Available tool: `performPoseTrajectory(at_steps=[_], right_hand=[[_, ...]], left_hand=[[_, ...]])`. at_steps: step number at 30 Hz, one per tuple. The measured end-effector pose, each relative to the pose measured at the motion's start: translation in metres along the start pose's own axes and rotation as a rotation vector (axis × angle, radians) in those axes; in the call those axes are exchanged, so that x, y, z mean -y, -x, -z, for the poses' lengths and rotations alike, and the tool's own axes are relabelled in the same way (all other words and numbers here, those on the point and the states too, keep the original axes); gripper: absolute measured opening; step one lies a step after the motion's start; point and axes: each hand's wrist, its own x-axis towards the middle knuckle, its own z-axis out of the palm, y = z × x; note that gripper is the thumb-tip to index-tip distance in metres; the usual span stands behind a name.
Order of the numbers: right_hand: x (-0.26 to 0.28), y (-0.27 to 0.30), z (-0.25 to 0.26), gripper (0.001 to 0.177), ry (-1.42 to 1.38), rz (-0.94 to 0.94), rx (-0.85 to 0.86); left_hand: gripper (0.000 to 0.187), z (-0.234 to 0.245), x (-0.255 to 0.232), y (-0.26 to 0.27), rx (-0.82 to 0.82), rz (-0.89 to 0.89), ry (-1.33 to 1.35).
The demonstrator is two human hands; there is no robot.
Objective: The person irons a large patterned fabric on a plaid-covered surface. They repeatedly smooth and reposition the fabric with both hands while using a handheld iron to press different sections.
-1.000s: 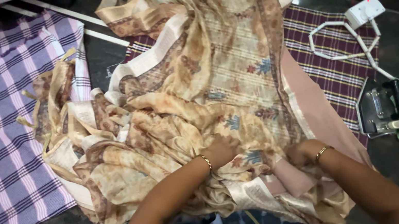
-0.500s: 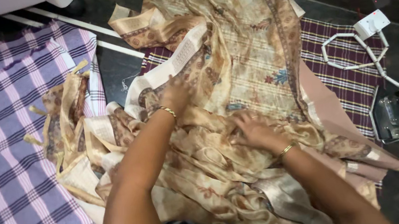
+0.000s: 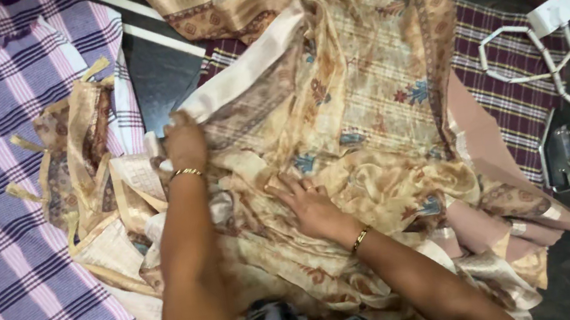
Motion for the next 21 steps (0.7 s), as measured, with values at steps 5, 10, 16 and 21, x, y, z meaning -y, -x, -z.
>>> performPoseTrajectory(at_steps=[5,10,16,21], right_hand=[[0.009,0.0,-0.02,0.075,0.001,0.144,0.022],[0.007,-0.012,-0.03,0.069,-0.133,0.178,0.244],[-0.017,-0.01,-0.01,0.051,-0.231,0.387,-0.023],[-0.075,-0.006,0.011,0.045,-0.168,-0.083,-0.308]], left_hand=[[0.047,-0.02,0.056,0.019,0.159,0.258,-0.295],[0.041,0.035,0.05,0.038,0.585,0.332,-0.542],[0.041,0.062,-0.009,0.022,0.354,0.082,-0.686],[0.029,0.027,-0.062,0.0,-0.138,-0.474,0.017]])
